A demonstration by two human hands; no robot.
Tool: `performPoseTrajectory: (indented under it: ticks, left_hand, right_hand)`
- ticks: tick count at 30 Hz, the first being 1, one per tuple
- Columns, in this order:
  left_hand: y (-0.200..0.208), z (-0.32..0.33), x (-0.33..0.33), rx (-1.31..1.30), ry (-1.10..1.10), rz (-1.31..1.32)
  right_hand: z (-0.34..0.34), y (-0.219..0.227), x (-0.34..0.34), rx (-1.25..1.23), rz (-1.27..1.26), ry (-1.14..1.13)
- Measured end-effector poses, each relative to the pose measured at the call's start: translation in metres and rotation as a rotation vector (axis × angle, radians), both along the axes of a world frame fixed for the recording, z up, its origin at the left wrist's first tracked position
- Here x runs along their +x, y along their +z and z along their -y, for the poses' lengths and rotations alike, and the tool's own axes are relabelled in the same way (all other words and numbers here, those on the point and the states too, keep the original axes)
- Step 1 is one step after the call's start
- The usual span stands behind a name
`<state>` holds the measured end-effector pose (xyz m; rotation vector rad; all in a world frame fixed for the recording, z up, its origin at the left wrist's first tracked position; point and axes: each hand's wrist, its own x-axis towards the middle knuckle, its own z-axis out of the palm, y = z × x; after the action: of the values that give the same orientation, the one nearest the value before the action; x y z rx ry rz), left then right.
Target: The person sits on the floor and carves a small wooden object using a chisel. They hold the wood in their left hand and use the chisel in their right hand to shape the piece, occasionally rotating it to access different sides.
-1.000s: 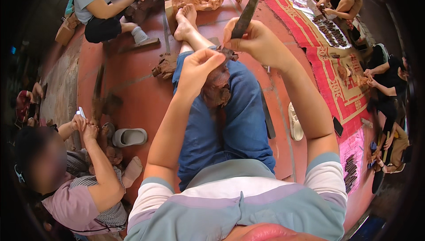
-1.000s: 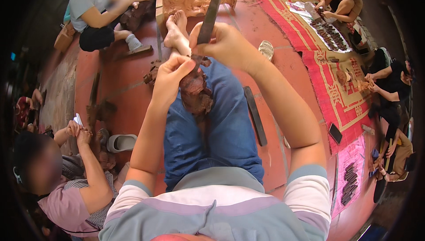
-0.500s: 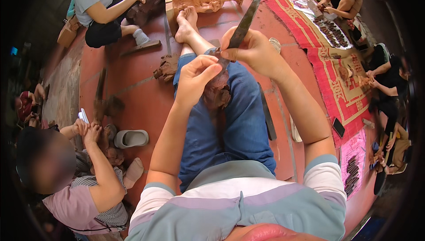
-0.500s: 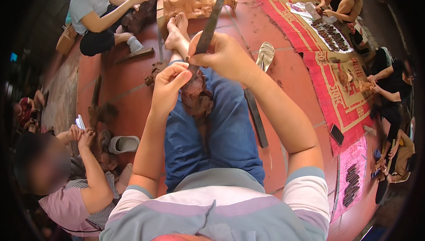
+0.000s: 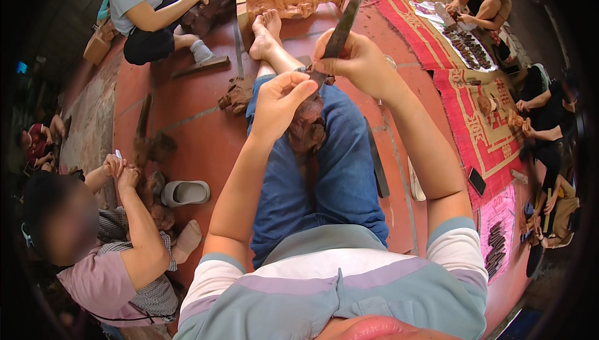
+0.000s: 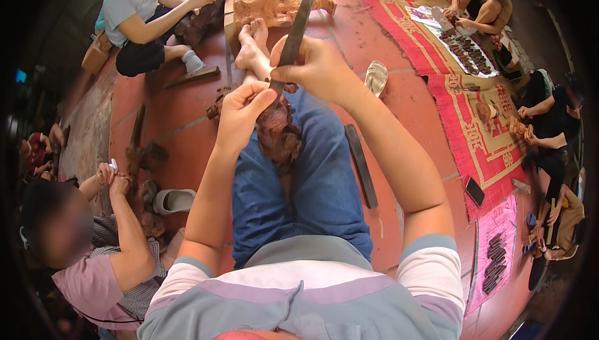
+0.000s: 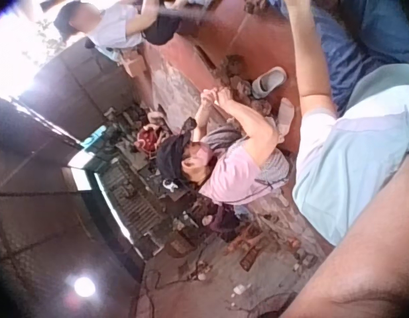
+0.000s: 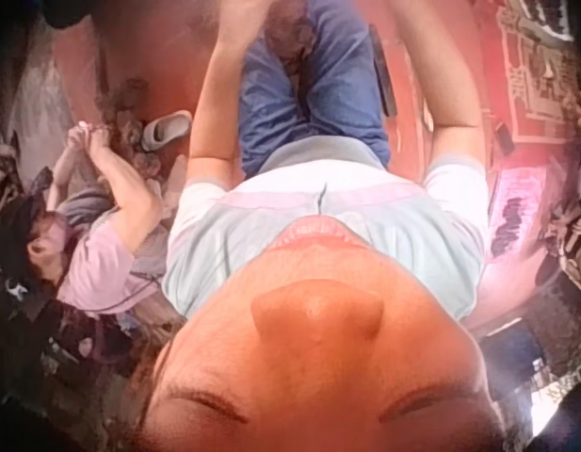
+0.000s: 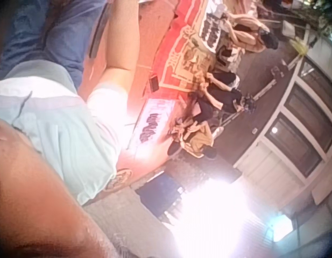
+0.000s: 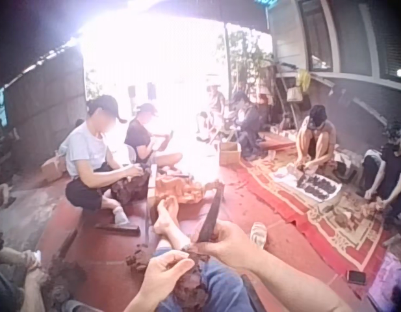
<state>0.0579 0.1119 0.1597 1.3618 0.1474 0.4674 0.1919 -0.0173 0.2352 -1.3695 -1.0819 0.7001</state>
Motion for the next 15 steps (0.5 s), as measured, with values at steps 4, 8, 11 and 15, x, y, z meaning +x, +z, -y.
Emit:
performPoseTrajectory:
  ticks: [4, 8, 11, 15]
  left_hand:
    - [0.0, -0.005, 0.005, -0.046, -0.061, -0.091]
    - [-0.01, -0.009, -0.007, -0.114, -0.12, 0.073]
    - [-0.011, -0.003, -0.003, -0.048, -0.037, 0.069]
    - [-0.003, -0.008, -0.001, -0.071, -0.08, -0.016]
  right_hand:
    - [-0.002, 0.003, 0.005, -0.015, -0.02, 0.026]
    - [0.0, -0.002, -0.006, 0.047, -0.033, 0.049]
    - [-0.004, -0.003, 0.0, 0.003, -0.022, 0.013]
    - [-0.008, -0.001, 0.002, 0.014, 0.061, -0.035]
